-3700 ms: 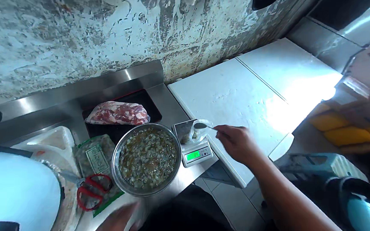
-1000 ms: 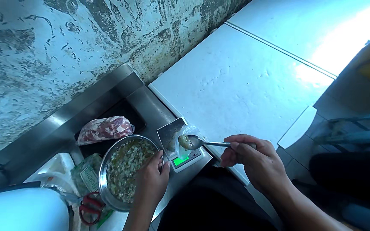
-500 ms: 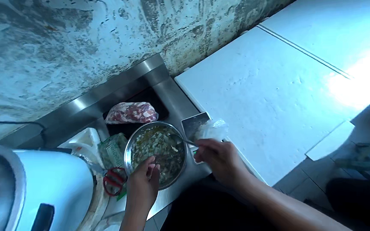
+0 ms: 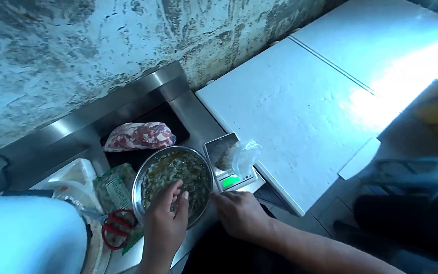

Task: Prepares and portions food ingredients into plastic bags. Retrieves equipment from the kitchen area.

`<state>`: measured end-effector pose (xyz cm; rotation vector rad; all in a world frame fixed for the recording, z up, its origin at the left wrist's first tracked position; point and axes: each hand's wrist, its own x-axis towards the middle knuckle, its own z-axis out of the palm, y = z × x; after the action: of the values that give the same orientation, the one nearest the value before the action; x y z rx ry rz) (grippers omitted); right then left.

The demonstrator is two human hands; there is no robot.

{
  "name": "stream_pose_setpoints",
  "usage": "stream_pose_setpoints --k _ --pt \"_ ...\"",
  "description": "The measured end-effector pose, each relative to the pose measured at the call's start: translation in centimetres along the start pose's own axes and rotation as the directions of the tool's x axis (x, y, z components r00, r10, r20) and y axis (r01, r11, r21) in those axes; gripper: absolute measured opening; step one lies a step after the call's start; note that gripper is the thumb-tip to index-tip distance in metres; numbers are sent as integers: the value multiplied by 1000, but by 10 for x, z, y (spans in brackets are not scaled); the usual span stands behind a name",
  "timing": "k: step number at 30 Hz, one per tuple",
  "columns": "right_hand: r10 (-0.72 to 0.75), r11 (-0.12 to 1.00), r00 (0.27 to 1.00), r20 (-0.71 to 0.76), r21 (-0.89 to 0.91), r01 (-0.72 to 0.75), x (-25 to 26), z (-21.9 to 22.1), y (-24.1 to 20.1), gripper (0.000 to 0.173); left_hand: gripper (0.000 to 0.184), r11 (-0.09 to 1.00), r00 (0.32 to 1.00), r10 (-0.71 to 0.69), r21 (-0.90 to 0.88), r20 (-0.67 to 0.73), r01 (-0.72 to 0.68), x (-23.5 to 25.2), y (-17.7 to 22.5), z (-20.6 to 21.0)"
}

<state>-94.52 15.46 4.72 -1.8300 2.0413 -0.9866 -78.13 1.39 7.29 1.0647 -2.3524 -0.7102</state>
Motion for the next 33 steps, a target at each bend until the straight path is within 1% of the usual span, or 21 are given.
stream_pose_setpoints --k 2,4,7,9,12,15,16,18,21,22,23,24,25,26,27,28,29,30,31,32,33 --pt "-115 993 992 47 35 113 1 -1 3 27 35 990 991 136 -38 14 -136 18 22 9" --pt "-217 975 974 67 61 214 3 -5 7 20 35 963 962 267 -59 64 -263 36 42 19" --pt "-261 964 965 32 68 258 1 -10 15 14 33 918 897 392 -18 202 -397 55 64 35" --pt "-254 966 967 6 58 253 -2 -13 22 14 34 897 850 411 19 330 -442 63 72 46" --pt "-202 979 979 40 6 202 -5 -12 28 14 37 896 756 289 112 588 -429 75 80 60" --pt "-108 994 986 130 -14 111 -2 -9 32 12 39 884 617 17 277 787 -378 97 86 72" --pt "-78 997 980 185 -1 79 3 -7 33 14 34 882 613 -24 306 790 -359 104 84 74" --pt "-12 1000 945 326 27 4 16 0 35 23 27 913 719 8 288 695 -288 116 78 67" --pt "113 987 818 564 35 -160 33 8 37 31 26 976 857 90 128 508 -178 127 69 39" --pt "143 977 793 592 43 -208 35 5 36 37 25 984 879 121 61 460 -167 128 65 27" --pt "175 960 796 580 80 -270 34 -1 36 47 25 984 896 166 -10 412 -177 128 61 15" --pt "222 925 836 503 162 -343 32 -9 38 54 26 977 905 212 -97 369 -190 128 58 4" --pt "297 858 887 354 309 -411 30 -16 42 54 25 958 907 261 -207 329 -200 129 56 -7" --pt "400 750 896 192 494 -441 31 -21 46 52 25 924 905 306 -320 297 -208 128 56 -16" --pt "513 597 853 96 674 -435 37 -27 49 51 24 885 902 340 -414 265 -212 127 57 -25" --pt "603 384 790 112 827 -411 47 -34 49 53 24 848 903 357 -488 237 -208 126 57 -32" --pt "617 133 754 225 915 -382 57 -42 48 56 24 806 908 362 -559 210 -192 125 58 -37" --pt "541 -77 773 332 935 -347 64 -47 45 59 24 761 918 354 -626 182 -170 124 58 -42" --pt "422 -210 822 381 924 -321 71 -49 40 57 23 718 933 329 -681 148 -145 123 57 -45" --pt "324 -284 868 377 913 -291 77 -48 32 50 22 669 952 285 -733 107 -118 121 57 -48" --pt "284 -331 896 340 912 -242 81 -45 22 39 21 610 971 228 -788 68 -88 118 56 -49"
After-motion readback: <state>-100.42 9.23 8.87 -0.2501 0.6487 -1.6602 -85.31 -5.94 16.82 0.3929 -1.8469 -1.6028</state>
